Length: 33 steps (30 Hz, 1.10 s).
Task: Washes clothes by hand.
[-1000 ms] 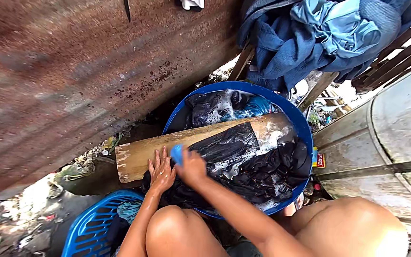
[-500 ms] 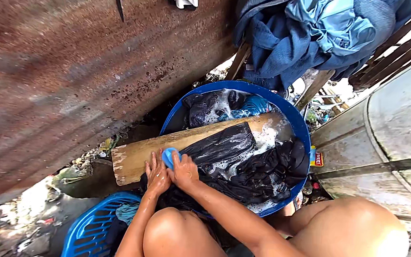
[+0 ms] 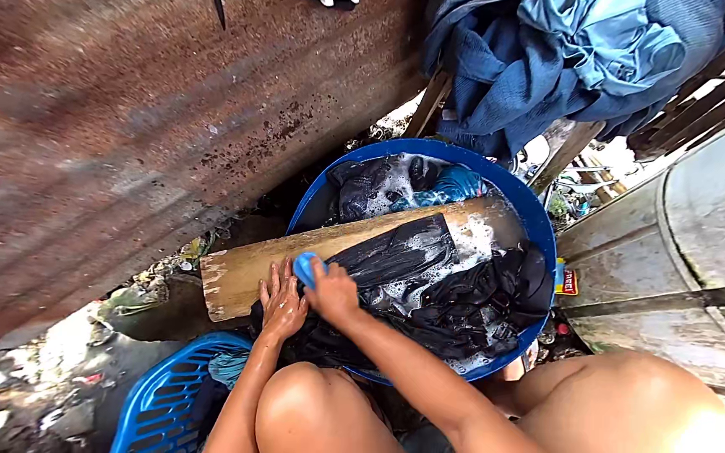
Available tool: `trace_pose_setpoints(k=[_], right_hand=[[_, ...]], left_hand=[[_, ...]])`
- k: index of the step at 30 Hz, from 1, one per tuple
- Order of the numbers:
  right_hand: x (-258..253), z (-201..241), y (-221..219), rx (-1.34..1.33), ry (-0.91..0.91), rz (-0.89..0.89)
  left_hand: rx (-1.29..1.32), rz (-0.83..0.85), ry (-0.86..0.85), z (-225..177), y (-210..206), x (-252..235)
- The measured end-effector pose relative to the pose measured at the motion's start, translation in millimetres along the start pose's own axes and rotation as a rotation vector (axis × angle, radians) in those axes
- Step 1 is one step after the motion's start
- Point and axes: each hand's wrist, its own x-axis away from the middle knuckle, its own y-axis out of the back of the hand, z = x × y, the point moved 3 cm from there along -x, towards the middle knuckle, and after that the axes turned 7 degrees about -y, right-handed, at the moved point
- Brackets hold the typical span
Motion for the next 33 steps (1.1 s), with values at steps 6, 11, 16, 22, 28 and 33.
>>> trace_pose_setpoints(k=[6, 11, 16, 22, 28, 33], right_hand=[[-40, -161, 143, 0.002, -0.365, -0.361], [-33, -95, 78, -0.055, -0.329, -0.378], [-1, -16, 14, 0.012, 0.02, 0.035], [-37, -186, 161, -0.013, -0.461, -0.443], [-6, -29, 22, -0.027, -0.086, -0.183], [-23, -73, 63, 0.064, -0.051, -0.115]], left_hand=[[0.014, -0.007, 0.003, 0, 1, -1], [-0.004, -0.001, 0.019, -1, -3, -4], [0.013, 0.019, 0.026, 0, 3, 2], [0.025, 0.044, 0.057, -3, 2, -5], [0.024, 0.046, 0.059, -3, 3, -5], [0.071, 0.02, 0.053, -1, 7, 1]])
